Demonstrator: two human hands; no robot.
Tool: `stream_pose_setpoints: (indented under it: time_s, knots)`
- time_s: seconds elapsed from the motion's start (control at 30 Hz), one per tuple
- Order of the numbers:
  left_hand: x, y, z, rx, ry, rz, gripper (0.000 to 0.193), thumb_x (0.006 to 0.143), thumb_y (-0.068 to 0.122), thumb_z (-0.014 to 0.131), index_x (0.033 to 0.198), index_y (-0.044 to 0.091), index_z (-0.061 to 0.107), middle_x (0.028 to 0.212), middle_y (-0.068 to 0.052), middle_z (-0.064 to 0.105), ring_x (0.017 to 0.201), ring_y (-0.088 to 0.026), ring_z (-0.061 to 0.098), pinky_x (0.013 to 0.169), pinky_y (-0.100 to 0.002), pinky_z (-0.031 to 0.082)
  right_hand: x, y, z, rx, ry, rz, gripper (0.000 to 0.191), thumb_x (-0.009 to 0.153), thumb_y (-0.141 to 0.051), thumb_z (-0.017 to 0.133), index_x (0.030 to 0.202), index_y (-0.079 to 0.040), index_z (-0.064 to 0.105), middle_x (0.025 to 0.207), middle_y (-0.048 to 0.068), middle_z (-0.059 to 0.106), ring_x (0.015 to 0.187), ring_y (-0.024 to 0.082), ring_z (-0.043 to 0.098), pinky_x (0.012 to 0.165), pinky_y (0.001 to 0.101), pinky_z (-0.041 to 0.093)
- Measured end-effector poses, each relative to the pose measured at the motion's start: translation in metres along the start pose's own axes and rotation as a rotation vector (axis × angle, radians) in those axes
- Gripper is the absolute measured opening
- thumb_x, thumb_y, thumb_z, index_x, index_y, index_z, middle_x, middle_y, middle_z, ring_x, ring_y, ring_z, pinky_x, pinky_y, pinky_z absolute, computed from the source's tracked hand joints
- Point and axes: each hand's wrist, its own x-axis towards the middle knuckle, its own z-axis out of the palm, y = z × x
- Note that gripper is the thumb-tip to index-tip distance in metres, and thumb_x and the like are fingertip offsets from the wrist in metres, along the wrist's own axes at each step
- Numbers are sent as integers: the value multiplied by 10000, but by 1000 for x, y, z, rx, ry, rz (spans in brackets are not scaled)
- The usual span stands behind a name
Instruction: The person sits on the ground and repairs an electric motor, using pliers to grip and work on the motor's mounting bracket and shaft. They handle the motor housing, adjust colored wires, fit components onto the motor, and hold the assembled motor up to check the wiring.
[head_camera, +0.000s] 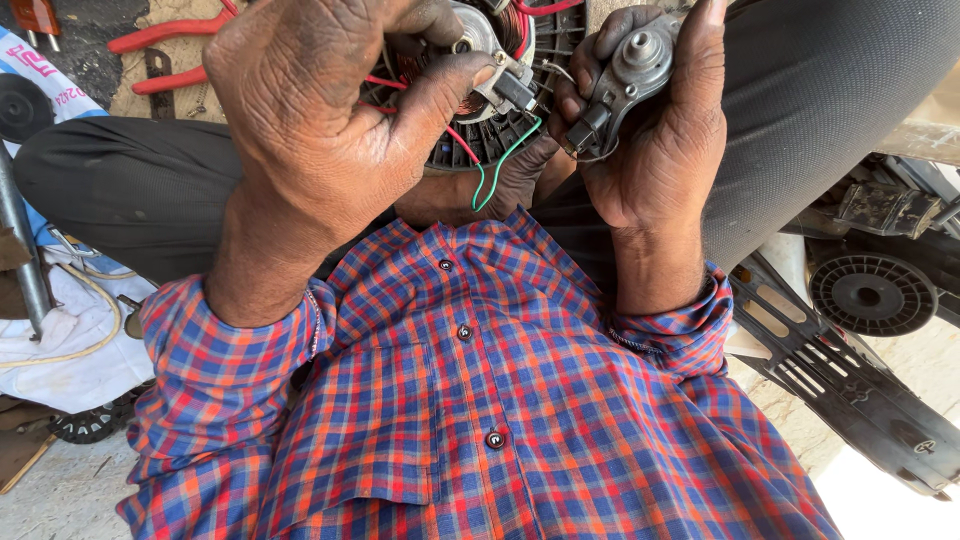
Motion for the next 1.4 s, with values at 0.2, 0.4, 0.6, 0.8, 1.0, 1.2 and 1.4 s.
stream_pose_setpoints:
  time_s: [0.2, 0.4, 0.6, 0.8, 1.0, 1.2, 1.4]
  knots:
    - [1, 9, -1, 46, 23, -32, 563, 990, 52, 828, 1458, 109, 519, 1174, -16, 719, 1076, -174, 726, 931, -293, 579, 0, -1, 2, -15, -2, -11, 651, 1102, -633, 460, 1099, -5, 633, 861, 127, 588, 747, 220, 591, 630, 327, 476]
    - [7, 13, 7, 57, 103, 13, 549, 958, 12, 848, 1429, 76, 574, 1194, -59, 706, 1030, -204, 716, 884, -299, 594, 1, -1, 4, -45, 1, -28, 649, 1078, -621, 452, 1083, 1, 637, 855, 128, 586, 746, 219, 592, 625, 327, 476]
    - [5, 25, 4, 102, 32, -112, 512, 979, 27, 815, 1426, 89, 572, 1253, -68, 685, 1143, -230, 707, 972, -312, 603, 2, -2, 7, -24, 1, -26, 632, 1107, -612, 470, 1043, 1, 612, 831, 124, 555, 719, 214, 545, 617, 315, 434]
    - [11, 29, -2, 64, -2, -161, 459, 973, -13, 821, 1373, 76, 614, 1175, -42, 713, 1083, -211, 726, 924, -304, 604, 3, -5, 11, 11, 9, 13, 621, 1118, -616, 477, 1058, -14, 617, 849, 134, 573, 706, 214, 534, 629, 325, 444]
    - [13, 18, 0, -60, 36, -71, 425, 1035, -31, 808, 1375, 76, 576, 1195, -48, 721, 1130, -165, 729, 948, -262, 626, 3, -6, 11, 38, 25, 34, 641, 1141, -635, 474, 1057, -16, 618, 856, 130, 572, 707, 210, 525, 637, 323, 446]
    - [6, 12, 1, -55, 15, -48, 440, 1055, -16, 774, 1417, 82, 544, 1236, -48, 709, 1161, -170, 709, 969, -267, 627, 2, -4, 10, -3, 26, 10, 648, 1129, -635, 474, 1064, -9, 627, 856, 129, 576, 732, 210, 550, 634, 315, 441]
    - [7, 12, 1, -3, 11, -40, 461, 1036, 33, 819, 1411, 107, 562, 1167, -40, 706, 1059, -179, 707, 904, -294, 599, 2, -5, 11, -10, 28, 5, 647, 1139, -636, 484, 1058, -11, 629, 843, 125, 580, 730, 211, 570, 623, 314, 454]
